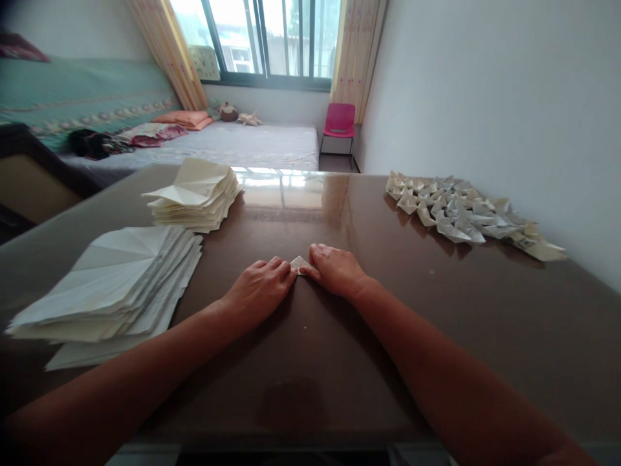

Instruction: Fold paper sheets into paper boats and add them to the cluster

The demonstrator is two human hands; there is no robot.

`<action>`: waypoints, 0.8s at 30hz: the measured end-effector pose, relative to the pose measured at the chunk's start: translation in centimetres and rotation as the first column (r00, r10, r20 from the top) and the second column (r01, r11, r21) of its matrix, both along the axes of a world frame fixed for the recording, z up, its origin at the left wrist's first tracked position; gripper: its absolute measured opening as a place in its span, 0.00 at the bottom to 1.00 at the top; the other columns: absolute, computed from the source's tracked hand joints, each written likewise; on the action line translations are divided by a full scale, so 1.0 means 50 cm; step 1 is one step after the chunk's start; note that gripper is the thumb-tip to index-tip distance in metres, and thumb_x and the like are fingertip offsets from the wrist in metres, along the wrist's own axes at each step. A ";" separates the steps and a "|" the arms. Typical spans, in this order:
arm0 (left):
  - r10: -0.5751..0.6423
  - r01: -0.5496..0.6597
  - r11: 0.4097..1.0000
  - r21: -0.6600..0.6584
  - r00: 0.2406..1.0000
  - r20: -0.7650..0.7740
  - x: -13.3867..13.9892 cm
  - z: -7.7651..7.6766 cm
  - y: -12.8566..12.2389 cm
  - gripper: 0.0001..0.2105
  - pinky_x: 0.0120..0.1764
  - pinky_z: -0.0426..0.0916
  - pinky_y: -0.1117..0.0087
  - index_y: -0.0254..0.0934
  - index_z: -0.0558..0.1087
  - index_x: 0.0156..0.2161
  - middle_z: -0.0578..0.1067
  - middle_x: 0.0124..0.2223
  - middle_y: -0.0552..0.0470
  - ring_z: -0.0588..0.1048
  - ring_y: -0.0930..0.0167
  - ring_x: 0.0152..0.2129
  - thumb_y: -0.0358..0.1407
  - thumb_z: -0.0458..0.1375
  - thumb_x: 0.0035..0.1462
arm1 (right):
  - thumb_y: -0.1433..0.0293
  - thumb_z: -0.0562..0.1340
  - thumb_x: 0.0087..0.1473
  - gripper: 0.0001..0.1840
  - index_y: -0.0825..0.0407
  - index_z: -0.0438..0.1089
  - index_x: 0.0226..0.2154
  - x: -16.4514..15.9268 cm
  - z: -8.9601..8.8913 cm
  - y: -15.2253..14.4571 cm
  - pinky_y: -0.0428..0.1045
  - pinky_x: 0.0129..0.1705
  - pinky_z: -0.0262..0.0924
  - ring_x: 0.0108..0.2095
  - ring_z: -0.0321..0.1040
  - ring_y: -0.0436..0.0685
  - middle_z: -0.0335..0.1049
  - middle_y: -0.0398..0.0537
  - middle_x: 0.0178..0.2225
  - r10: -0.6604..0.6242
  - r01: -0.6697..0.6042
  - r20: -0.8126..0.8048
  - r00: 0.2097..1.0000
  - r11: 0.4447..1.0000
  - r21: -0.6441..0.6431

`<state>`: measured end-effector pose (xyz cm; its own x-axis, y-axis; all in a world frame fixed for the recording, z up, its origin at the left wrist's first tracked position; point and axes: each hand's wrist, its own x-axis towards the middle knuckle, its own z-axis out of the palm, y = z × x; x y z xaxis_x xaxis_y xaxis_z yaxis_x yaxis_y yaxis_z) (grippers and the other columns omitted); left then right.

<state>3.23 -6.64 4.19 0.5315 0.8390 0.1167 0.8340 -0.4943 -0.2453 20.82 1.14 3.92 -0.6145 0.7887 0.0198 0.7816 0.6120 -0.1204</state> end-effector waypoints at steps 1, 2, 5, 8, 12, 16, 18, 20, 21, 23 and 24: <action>0.003 -0.003 1.000 -0.003 1.000 -0.003 0.000 0.001 -0.001 0.11 0.33 0.61 0.65 0.30 0.71 0.46 0.73 0.40 0.42 0.70 0.64 0.38 0.28 0.48 0.62 | 0.51 0.54 0.58 0.18 0.49 0.64 0.34 0.004 0.001 0.004 0.47 0.28 0.48 0.33 0.68 0.54 0.72 0.45 0.36 0.008 -0.008 0.006 1.000 1.000 -0.020; 0.005 -0.005 1.000 -0.010 1.000 -0.008 -0.001 0.002 -0.002 0.11 0.33 0.61 0.64 0.30 0.71 0.45 0.73 0.40 0.42 0.70 0.63 0.38 0.28 0.49 0.61 | 0.51 0.54 0.58 0.18 0.48 0.64 0.33 0.008 0.003 0.009 0.46 0.27 0.48 0.32 0.68 0.54 0.72 0.45 0.36 0.015 -0.014 0.011 1.000 0.999 -0.041; 0.009 -0.010 1.000 -0.029 1.000 -0.025 -0.002 0.007 -0.004 0.10 0.33 0.61 0.64 0.29 0.73 0.43 0.73 0.39 0.42 0.70 0.62 0.38 0.28 0.51 0.60 | 0.49 0.56 0.55 0.20 0.48 0.65 0.32 0.021 0.007 0.024 0.46 0.27 0.47 0.32 0.67 0.54 0.72 0.44 0.35 0.036 -0.034 0.013 0.999 0.994 -0.103; 0.019 -0.021 0.999 -0.042 0.999 -0.042 -0.005 0.014 -0.006 0.09 0.33 0.61 0.64 0.30 0.75 0.39 0.73 0.38 0.42 0.70 0.62 0.37 0.28 0.52 0.58 | 0.50 0.58 0.54 0.19 0.49 0.67 0.31 0.032 0.007 0.036 0.46 0.27 0.48 0.32 0.67 0.53 0.72 0.44 0.34 0.073 -0.074 -0.008 0.997 0.986 -0.150; 0.047 -0.050 0.997 -0.055 0.997 -0.053 -0.008 0.020 -0.008 0.09 0.32 0.60 0.64 0.31 0.76 0.37 0.74 0.37 0.41 0.71 0.62 0.37 0.27 0.53 0.58 | 0.56 0.61 0.54 0.14 0.50 0.68 0.30 0.042 0.005 0.047 0.45 0.29 0.51 0.32 0.65 0.51 0.72 0.44 0.32 0.090 -0.103 -0.072 0.993 0.974 -0.200; 0.055 -0.059 0.996 -0.069 0.997 -0.056 -0.007 0.020 -0.010 0.10 0.32 0.61 0.64 0.31 0.76 0.36 0.74 0.37 0.40 0.71 0.61 0.37 0.26 0.52 0.58 | 0.62 0.62 0.52 0.09 0.51 0.69 0.31 0.044 0.011 0.046 0.44 0.30 0.53 0.30 0.64 0.50 0.71 0.43 0.31 0.090 -0.132 -0.155 0.984 0.948 -0.289; 0.048 -0.051 0.996 -0.073 0.998 -0.052 -0.007 0.018 -0.010 0.10 0.32 0.61 0.64 0.31 0.76 0.36 0.74 0.37 0.40 0.71 0.60 0.38 0.26 0.52 0.58 | 0.64 0.62 0.52 0.08 0.51 0.70 0.34 0.037 0.015 0.037 0.43 0.29 0.53 0.29 0.64 0.49 0.70 0.42 0.30 0.119 -0.193 -0.239 0.964 0.929 -0.315; 0.038 -0.041 0.997 -0.068 0.998 -0.043 -0.008 0.016 -0.010 0.10 0.31 0.62 0.63 0.31 0.76 0.36 0.74 0.37 0.40 0.71 0.60 0.38 0.25 0.51 0.58 | 0.66 0.62 0.52 0.08 0.51 0.69 0.36 0.025 0.016 0.023 0.43 0.30 0.53 0.28 0.63 0.48 0.70 0.42 0.30 0.172 -0.269 -0.329 0.929 0.922 -0.279; 0.034 -0.037 0.997 -0.064 0.999 -0.038 -0.009 0.015 -0.010 0.10 0.32 0.62 0.63 0.31 0.76 0.36 0.74 0.37 0.41 0.71 0.60 0.37 0.25 0.51 0.58 | 0.65 0.62 0.53 0.08 0.51 0.69 0.36 0.017 0.014 0.016 0.43 0.30 0.53 0.28 0.63 0.48 0.69 0.42 0.30 0.201 -0.296 -0.358 0.912 0.926 -0.233; 0.031 -0.033 0.998 -0.061 0.999 -0.030 -0.009 0.014 -0.009 0.10 0.31 0.63 0.63 0.30 0.76 0.36 0.73 0.37 0.41 0.71 0.60 0.37 0.25 0.52 0.57 | 0.65 0.60 0.55 0.07 0.51 0.70 0.34 0.003 0.006 0.001 0.44 0.32 0.53 0.30 0.63 0.48 0.69 0.42 0.31 0.242 -0.309 -0.361 0.901 0.940 -0.142; 0.031 -0.033 0.998 -0.059 0.999 -0.025 -0.009 0.013 -0.008 0.10 0.31 0.63 0.63 0.30 0.76 0.36 0.73 0.37 0.41 0.71 0.59 0.37 0.25 0.52 0.57 | 0.64 0.59 0.56 0.07 0.51 0.70 0.34 -0.004 0.000 -0.005 0.44 0.33 0.53 0.30 0.63 0.49 0.69 0.42 0.31 0.253 -0.308 -0.347 0.903 0.945 -0.111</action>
